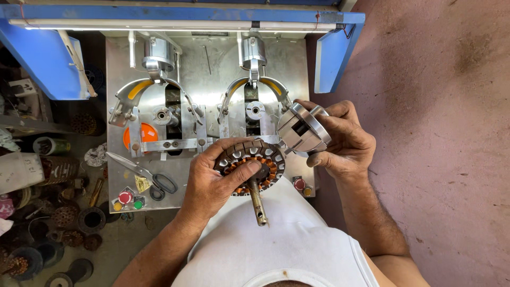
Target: The person assembles small metal components using an Allen key and a screwdriver. They tighten screws on a cylindrical metal part and fit it onto a copper-wound stator, then place the assembled unit on the machine.
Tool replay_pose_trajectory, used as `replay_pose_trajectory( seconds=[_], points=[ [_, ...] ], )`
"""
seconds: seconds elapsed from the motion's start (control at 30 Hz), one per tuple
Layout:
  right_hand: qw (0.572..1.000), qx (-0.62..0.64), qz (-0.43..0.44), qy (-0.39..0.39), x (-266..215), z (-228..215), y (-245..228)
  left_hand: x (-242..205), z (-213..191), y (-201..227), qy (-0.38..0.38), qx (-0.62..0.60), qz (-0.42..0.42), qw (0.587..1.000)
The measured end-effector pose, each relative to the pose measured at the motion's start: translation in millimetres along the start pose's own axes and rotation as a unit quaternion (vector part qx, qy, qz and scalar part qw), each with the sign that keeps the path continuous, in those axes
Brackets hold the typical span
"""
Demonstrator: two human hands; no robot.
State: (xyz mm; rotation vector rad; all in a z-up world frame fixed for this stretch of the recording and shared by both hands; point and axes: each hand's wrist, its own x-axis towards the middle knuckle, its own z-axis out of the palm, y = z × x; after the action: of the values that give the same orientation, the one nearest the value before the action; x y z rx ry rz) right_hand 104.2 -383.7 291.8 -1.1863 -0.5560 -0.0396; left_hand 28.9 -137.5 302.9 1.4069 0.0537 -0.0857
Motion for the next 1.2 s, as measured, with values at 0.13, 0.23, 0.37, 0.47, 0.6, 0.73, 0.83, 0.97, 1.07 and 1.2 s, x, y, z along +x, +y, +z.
replay_pose_trajectory(
  seconds=[0.13,0.23,0.37,0.47,0.6,0.73,0.83,0.97,1.07,1.2],
  points=[
    [0.999,-0.026,-0.015,-0.021,-3,1,0,-3,2,3,-0.021,0.039,0.038,0.998],
    [0.996,-0.054,-0.056,-0.048,-1,-3,4,-6,2,6,-0.026,0.043,0.030,0.998],
    [0.995,-0.064,-0.056,-0.046,-5,-4,6,-8,2,7,-0.032,0.046,0.037,0.998],
    [0.994,-0.077,-0.053,-0.049,-5,-2,6,-8,3,7,-0.032,0.065,0.044,0.996],
    [0.995,-0.075,-0.044,-0.052,-4,2,6,-7,4,7,-0.021,0.066,0.032,0.997],
    [0.995,-0.070,-0.038,-0.063,-4,0,8,-7,4,5,-0.010,0.067,-0.003,0.998],
    [0.994,-0.068,-0.047,-0.070,-7,-1,12,-10,4,6,-0.016,0.030,-0.037,0.999],
    [0.994,-0.065,-0.044,-0.077,-12,-1,15,-14,4,4,-0.014,0.017,-0.047,0.999],
    [0.994,-0.068,-0.051,-0.076,-14,-1,14,-18,7,6,-0.009,0.034,-0.027,0.999],
    [0.993,-0.074,-0.072,-0.062,-18,0,8,-26,13,18,-0.007,0.061,0.019,0.998]
  ],
)
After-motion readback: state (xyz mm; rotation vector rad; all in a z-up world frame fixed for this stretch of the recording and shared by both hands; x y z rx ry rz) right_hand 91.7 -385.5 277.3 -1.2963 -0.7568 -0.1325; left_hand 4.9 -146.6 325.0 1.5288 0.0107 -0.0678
